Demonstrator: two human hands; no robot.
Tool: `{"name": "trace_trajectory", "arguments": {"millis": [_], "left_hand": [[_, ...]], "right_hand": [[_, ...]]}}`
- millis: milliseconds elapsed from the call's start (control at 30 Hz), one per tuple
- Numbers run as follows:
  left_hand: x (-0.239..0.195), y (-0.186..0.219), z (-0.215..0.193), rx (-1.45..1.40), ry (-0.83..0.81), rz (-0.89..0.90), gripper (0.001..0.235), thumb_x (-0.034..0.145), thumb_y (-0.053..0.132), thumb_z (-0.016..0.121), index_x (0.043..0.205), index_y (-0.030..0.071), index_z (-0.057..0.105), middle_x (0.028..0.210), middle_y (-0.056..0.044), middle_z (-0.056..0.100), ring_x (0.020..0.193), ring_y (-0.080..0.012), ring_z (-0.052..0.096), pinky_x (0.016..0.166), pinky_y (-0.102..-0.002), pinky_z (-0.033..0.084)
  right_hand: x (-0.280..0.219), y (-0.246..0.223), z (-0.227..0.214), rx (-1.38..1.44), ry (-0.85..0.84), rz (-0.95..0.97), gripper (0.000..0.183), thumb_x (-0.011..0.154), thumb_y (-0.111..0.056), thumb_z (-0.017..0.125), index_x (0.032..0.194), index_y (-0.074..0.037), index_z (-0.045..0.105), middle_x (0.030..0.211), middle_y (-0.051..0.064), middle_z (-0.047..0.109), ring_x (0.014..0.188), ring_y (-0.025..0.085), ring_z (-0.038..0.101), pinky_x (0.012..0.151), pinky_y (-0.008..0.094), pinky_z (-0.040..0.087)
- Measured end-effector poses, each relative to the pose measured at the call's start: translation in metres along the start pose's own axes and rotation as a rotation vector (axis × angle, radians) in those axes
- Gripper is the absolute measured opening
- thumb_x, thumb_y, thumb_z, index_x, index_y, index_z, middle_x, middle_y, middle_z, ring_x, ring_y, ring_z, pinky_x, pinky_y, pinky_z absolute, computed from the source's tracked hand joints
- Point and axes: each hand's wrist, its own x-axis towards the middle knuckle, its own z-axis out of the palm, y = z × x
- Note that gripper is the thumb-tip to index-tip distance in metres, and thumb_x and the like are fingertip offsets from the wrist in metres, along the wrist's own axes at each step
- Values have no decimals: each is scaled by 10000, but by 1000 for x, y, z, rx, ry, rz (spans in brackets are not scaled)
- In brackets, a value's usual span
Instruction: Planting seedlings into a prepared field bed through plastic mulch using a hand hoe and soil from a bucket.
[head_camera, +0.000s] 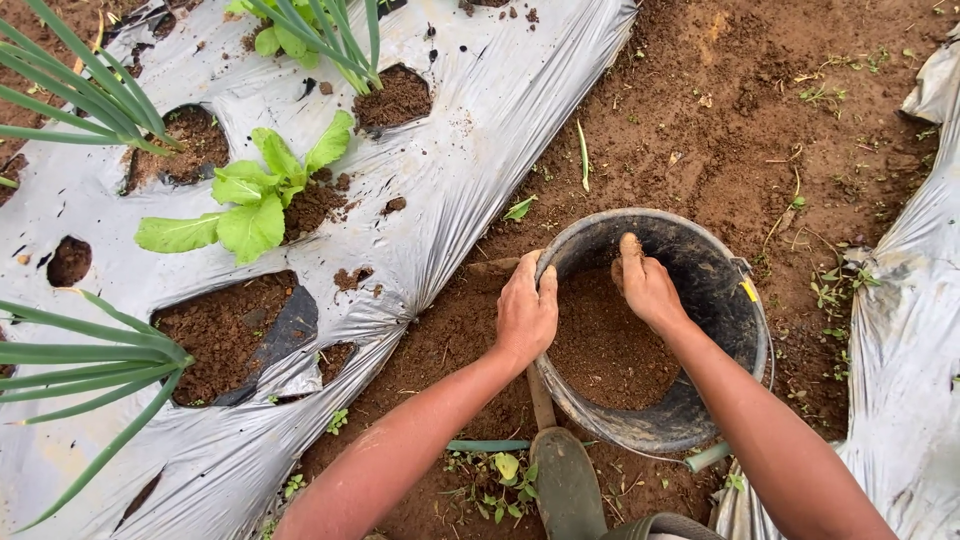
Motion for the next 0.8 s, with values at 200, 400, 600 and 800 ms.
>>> {"name": "trace_trajectory", "arguments": {"millis": [200, 400, 600, 800], "left_hand": [[1, -1, 0, -4, -5, -16, 350, 1076, 160, 398, 1363, -10, 505, 1223, -264, 645, 1160, -454, 650, 958, -574, 525], [0, 7, -5, 8, -6, -15, 355, 1073, 146, 406, 1370, -22, 503, 1244, -272, 644, 1183, -452, 643, 985, -580, 516], [-3, 16, -9, -21, -28, -41, 361, 1077, 115, 376, 1384, -43, 483, 1254, -273, 637, 1189, -428, 647, 1004, -575, 515], [0, 10, -6, 6, -10, -2, 360, 1069, 154, 410, 1359, -34, 512, 1240, -281, 642, 1179, -484, 631, 976, -601, 513]], "right_hand": [[4, -10, -13, -348, -135, 56, 478, 1127, -278, 403, 1411, 83, 535, 1306, 366, 610, 1299, 531, 538, 1070, 693, 446], [-7, -9, 14, -971, -512, 71, 659, 1045, -514, 456, 1562, -108, 411, 1570, 236, 428, 1453, 449, 416, 1141, 612, 428], [-30, -14, 35, -831, -864, 46, 682, 1070, -421, 446, 1587, -13, 267, 1604, 261, 362, 1526, 458, 257, 1234, 632, 240], [-22, -5, 42, -620, -465, -88, 353, 984, -186, 542, 1244, 41, 615, 1085, 294, 733, 1061, 460, 728, 901, 625, 585]]}}
